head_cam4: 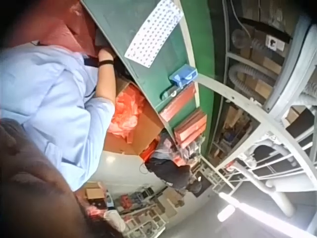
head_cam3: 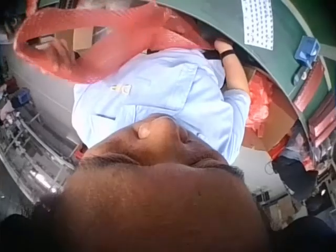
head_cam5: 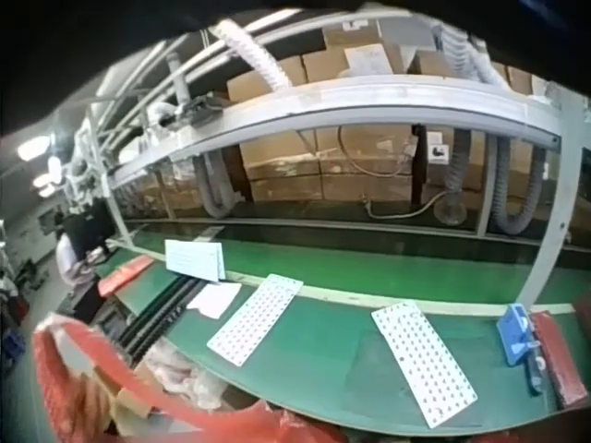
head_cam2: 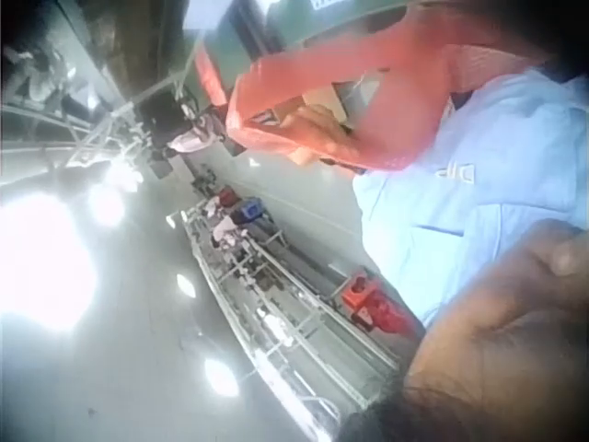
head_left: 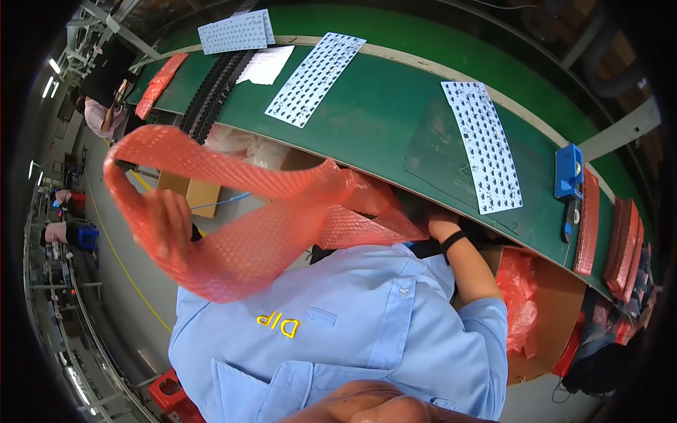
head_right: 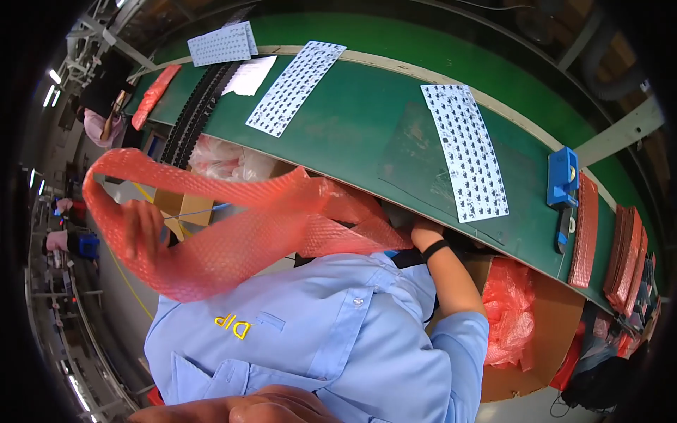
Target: The person pulls bubble wrap from a box, slides a circuit board inside, and folds the edges over. After securing the wrap with tape from a dispenser, they place the packaged board onto a stack and repeat the process.
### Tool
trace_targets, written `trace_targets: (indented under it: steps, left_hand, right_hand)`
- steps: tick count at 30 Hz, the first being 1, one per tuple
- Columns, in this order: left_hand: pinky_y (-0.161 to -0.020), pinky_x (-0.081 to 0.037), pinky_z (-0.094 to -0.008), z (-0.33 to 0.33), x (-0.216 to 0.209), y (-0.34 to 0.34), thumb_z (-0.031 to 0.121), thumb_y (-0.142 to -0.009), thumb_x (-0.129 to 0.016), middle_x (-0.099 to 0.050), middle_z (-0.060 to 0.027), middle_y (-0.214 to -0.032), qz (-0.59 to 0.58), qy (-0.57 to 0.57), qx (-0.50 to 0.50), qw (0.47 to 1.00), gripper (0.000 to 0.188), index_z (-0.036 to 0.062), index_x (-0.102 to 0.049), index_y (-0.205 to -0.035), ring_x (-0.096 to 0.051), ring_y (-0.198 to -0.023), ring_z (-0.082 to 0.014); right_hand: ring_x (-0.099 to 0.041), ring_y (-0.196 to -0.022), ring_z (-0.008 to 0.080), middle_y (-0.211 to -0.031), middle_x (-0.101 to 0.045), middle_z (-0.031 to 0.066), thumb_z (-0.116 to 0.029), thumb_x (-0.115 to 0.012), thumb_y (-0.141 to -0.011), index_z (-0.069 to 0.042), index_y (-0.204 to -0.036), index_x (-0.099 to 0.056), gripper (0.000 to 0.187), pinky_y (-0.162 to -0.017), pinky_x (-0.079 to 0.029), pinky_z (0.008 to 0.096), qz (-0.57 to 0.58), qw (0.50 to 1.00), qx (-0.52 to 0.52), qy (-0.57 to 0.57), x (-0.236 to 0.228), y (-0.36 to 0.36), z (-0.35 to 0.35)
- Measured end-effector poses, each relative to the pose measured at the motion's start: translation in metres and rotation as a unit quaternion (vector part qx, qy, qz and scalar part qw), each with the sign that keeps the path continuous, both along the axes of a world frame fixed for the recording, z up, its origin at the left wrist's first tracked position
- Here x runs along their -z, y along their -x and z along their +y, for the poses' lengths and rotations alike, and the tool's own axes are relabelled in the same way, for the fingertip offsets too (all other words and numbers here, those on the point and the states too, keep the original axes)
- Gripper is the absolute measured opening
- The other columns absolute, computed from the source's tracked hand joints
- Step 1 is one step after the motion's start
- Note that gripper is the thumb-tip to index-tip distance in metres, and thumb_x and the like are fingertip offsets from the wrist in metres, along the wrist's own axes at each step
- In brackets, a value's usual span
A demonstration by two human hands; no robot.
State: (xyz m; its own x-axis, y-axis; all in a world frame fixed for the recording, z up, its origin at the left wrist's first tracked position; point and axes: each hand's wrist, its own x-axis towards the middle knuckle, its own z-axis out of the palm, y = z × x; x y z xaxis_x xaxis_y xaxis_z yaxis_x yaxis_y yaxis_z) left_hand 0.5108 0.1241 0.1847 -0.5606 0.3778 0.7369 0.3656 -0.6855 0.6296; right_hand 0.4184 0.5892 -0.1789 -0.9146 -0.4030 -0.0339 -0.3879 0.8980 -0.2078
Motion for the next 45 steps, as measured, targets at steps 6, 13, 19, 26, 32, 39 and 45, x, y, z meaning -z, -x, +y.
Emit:
trace_targets:
  steps: [6,13,19,26,32,39,45]
  left_hand:
    - [-0.046,-0.051,-0.034,0.011,-0.023,0.032,0.007,-0.086,-0.058,-0.068,-0.0141,-0.082,0.01,0.199,0.179,0.963,0.043,0.0075,-0.049,-0.128,-0.064,-0.056,-0.0285]
    - [-0.06,-0.052,-0.0353,0.08,-0.024,0.021,0.008,-0.086,-0.059,-0.068,-0.0135,-0.093,-0.005,0.346,0.242,0.906,0.033,0.0048,-0.056,-0.119,-0.064,-0.074,-0.0273]
    - [-0.071,-0.051,-0.0355,0.088,0.02,0.047,0.007,-0.086,-0.06,-0.067,-0.0135,-0.1,-0.064,0.362,0.146,0.918,0.031,0.0035,-0.058,-0.116,-0.063,-0.086,-0.0255]
    - [-0.083,-0.05,-0.0358,0.09,0.041,0.061,0.007,-0.085,-0.061,-0.066,-0.0135,-0.109,-0.12,0.36,0.03,0.925,0.029,0.002,-0.06,-0.113,-0.061,-0.1,-0.0233]
    - [-0.098,-0.042,-0.04,0.218,0.067,0.132,0.035,-0.087,-0.063,-0.057,-0.0192,-0.128,0.208,0.582,-0.007,0.786,0.058,0.0025,-0.05,-0.133,-0.054,-0.119,-0.0312]
    - [-0.108,-0.035,-0.0444,0.266,0.026,0.175,0.075,-0.078,-0.051,-0.048,-0.0189,-0.139,-0.267,0.173,0.406,0.857,0.097,0.0052,-0.038,-0.144,-0.047,-0.127,-0.0305]
    - [-0.096,-0.046,-0.0447,0.256,0.026,0.181,0.062,-0.087,-0.054,-0.054,-0.0173,-0.13,-0.277,0.117,0.409,0.862,0.08,0.0019,-0.042,-0.138,-0.058,-0.112,-0.0289]
  right_hand:
    - [-0.063,-0.095,0.0386,-0.12,-0.059,0.0193,-0.016,-0.06,-0.082,-0.007,-0.121,-0.058,0.04,-0.078,-0.053,0.0457,-0.265,0.945,-0.181,0.067,-0.156,-0.015,-0.059]
    - [-0.064,-0.086,0.0342,-0.105,-0.062,0.0159,-0.005,-0.071,-0.073,-0.004,-0.114,-0.059,0.042,-0.071,-0.053,0.0396,-0.016,0.901,-0.167,0.401,-0.213,-0.002,-0.114]
    - [-0.066,-0.081,0.023,-0.086,-0.064,0.0102,-0.005,-0.071,-0.073,-0.004,-0.1,-0.062,0.028,-0.068,-0.051,0.0315,-0.21,0.943,-0.23,0.118,-0.223,0.019,-0.064]
    - [-0.06,-0.091,0.0132,-0.102,-0.065,0.0058,0.001,-0.064,-0.078,-0.001,-0.099,-0.063,0.022,-0.082,-0.049,0.0278,0.092,0.734,-0.03,0.672,-0.362,0.067,0.013]
    - [-0.06,-0.104,0.0243,-0.117,-0.06,0.0182,-0.005,-0.065,-0.079,0.001,-0.102,-0.061,0.025,-0.09,-0.047,0.0324,0.442,0.698,-0.252,0.504,-0.432,0.044,0.016]
    - [-0.062,-0.099,0.0315,-0.115,-0.06,0.0195,-0.005,-0.07,-0.07,-0.003,-0.097,-0.069,0.027,-0.085,-0.051,0.0382,0.275,0.818,-0.373,0.341,-0.384,-0.039,-0.015]
    - [-0.061,-0.097,0.0394,-0.119,-0.059,0.0205,-0.002,-0.068,-0.066,-0.002,-0.099,-0.067,0.033,-0.077,-0.054,0.0416,0.256,0.844,-0.337,0.329,-0.306,-0.049,-0.024]
